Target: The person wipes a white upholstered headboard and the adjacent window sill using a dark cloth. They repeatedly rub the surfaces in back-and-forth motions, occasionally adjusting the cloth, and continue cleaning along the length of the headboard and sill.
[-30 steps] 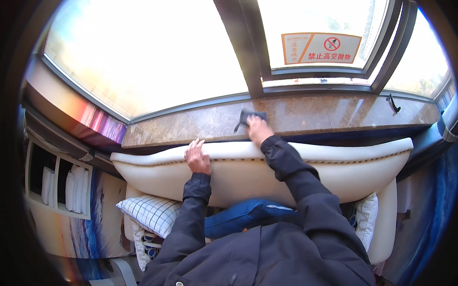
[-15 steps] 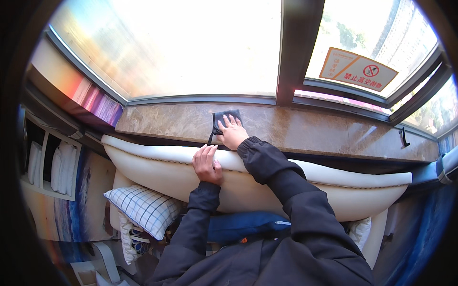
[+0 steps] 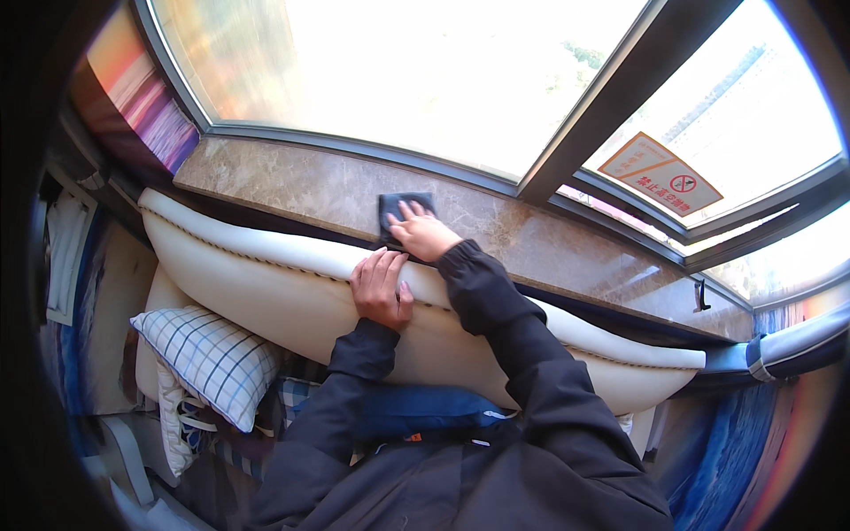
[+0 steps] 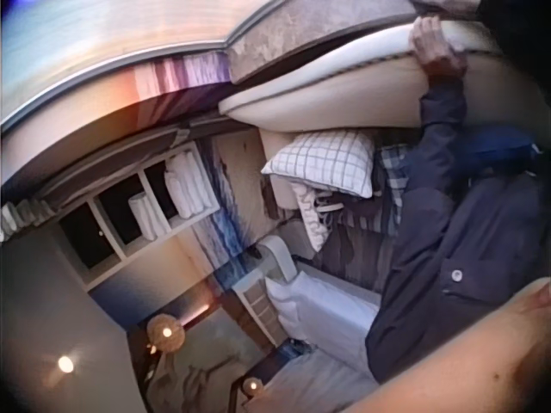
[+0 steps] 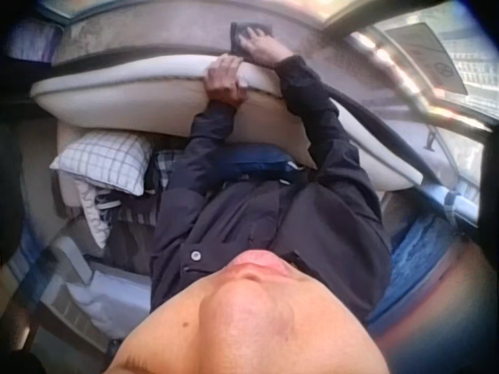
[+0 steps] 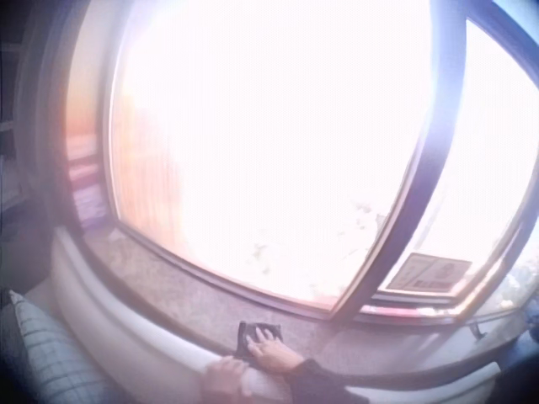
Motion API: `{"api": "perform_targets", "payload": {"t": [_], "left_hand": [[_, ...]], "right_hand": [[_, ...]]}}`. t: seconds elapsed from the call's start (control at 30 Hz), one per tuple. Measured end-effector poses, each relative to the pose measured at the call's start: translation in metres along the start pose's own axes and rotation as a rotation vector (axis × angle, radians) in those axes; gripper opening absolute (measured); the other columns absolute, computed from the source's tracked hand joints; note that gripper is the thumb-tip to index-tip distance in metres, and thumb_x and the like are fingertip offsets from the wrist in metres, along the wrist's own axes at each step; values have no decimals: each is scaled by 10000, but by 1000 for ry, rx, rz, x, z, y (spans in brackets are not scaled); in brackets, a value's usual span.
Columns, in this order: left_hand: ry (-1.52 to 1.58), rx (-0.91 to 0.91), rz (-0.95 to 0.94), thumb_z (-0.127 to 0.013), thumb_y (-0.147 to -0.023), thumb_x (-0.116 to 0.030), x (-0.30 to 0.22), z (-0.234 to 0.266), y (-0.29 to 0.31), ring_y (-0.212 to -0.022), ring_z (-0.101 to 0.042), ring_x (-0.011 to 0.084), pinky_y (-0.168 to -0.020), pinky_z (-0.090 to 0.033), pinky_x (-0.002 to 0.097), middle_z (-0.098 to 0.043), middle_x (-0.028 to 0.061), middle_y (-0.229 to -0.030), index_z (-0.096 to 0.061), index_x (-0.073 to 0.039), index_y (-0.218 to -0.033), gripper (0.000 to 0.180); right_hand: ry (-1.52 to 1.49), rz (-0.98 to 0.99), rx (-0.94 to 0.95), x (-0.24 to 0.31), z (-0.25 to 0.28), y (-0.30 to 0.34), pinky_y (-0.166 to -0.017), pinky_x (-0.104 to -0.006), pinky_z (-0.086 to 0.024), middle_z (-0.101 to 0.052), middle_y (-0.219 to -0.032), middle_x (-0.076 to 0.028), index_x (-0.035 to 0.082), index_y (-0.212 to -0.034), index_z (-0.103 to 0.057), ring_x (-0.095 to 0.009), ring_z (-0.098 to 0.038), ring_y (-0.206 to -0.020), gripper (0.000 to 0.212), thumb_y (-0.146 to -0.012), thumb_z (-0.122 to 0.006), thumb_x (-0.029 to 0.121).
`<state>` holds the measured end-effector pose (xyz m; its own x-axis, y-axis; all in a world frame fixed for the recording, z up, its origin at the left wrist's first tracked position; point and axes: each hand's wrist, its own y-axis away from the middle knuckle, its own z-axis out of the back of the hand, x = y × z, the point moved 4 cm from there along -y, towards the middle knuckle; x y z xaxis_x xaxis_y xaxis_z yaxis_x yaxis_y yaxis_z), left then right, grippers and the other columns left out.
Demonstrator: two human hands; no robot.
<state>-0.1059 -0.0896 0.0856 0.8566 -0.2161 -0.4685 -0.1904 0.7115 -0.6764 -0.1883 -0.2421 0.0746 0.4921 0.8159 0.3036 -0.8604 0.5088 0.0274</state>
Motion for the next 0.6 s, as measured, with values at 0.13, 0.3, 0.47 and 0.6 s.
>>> {"api": "perform_targets", "payload": {"t": [0.13,0.3,0.47,0.6], "left_hand": [[-1,-24,-24,-498,-835,-266,-2,2,-2,-1238,-595,299,-1119,-364,476,-684,119,-1209,-705,-55,-1184,458],[13,-39,-26,-492,-811,-282,-1,-2,-2,-1194,-612,300,-1103,-378,468,-694,113,-1173,-708,-47,-1154,468],[-1,-40,-30,-491,-819,-299,-1,-5,1,-1194,-611,304,-1094,-381,471,-689,123,-1177,-705,-51,-1144,461],[-16,-20,-60,-492,-847,-304,-2,-3,0,-1213,-595,311,-1105,-364,474,-675,121,-1218,-698,-60,-1170,455]], "right_hand": [[12,-93,-63,-19,-4,-24,-1202,-517,-313,-424,-1525,-317,67,-1451,-536,-504,-345,-1449,479,-1010,-496,247],[-54,-671,-249,-94,34,115,-1168,-472,-373,-425,-1531,-302,134,-1449,-569,-473,-414,-1404,484,-988,-582,278],[-44,-520,-236,-48,31,124,-1122,-463,-423,-552,-1401,-227,129,-1380,-643,-408,-498,-1307,514,-893,-706,282],[-140,-312,-188,5,7,11,-1114,-447,-434,-569,-1398,-163,140,-1367,-653,-368,-504,-1311,534,-856,-745,266]]}}
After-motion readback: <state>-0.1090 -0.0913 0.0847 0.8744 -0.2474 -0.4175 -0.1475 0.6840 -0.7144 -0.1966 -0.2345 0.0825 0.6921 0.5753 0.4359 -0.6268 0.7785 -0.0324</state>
